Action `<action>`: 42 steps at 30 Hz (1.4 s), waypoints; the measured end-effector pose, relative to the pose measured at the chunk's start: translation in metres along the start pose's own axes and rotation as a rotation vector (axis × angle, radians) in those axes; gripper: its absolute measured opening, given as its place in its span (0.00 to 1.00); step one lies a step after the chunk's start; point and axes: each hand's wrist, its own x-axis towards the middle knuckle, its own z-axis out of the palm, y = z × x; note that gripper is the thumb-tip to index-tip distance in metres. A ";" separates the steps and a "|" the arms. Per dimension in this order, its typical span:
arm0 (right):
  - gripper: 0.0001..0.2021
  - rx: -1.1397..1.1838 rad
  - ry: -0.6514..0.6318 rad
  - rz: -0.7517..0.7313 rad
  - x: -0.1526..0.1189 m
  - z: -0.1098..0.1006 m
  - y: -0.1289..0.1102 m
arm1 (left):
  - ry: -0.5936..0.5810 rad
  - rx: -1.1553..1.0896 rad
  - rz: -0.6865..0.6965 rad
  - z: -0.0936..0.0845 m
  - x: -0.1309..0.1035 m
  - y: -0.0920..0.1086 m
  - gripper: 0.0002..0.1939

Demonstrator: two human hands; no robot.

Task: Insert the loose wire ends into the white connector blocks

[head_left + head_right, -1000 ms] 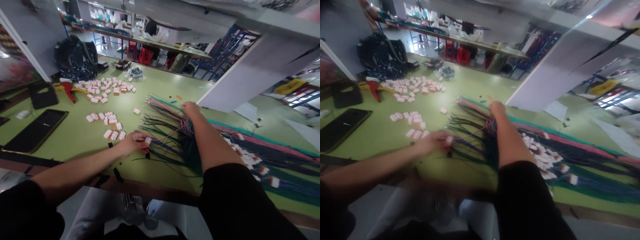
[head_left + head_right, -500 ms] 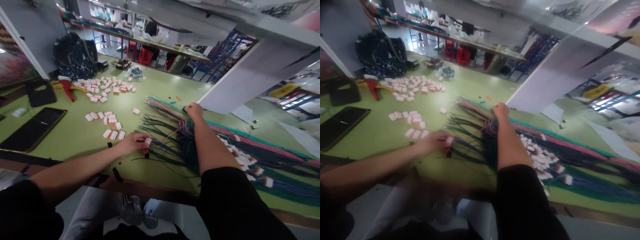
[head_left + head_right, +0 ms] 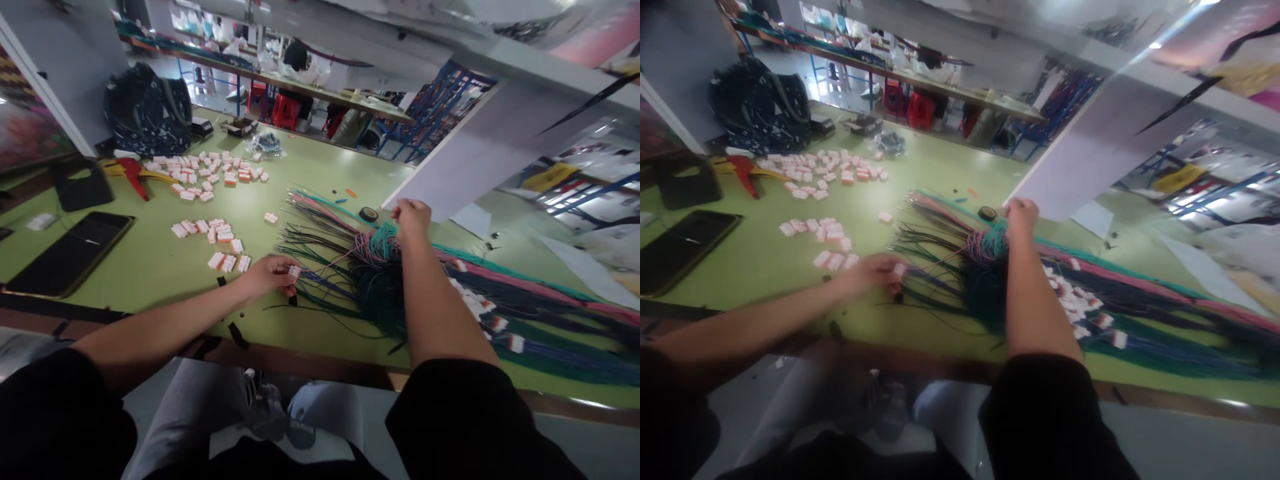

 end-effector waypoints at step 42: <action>0.06 0.266 -0.341 -0.632 -0.148 -0.008 -0.079 | 0.006 -0.020 0.176 0.015 0.015 0.011 0.15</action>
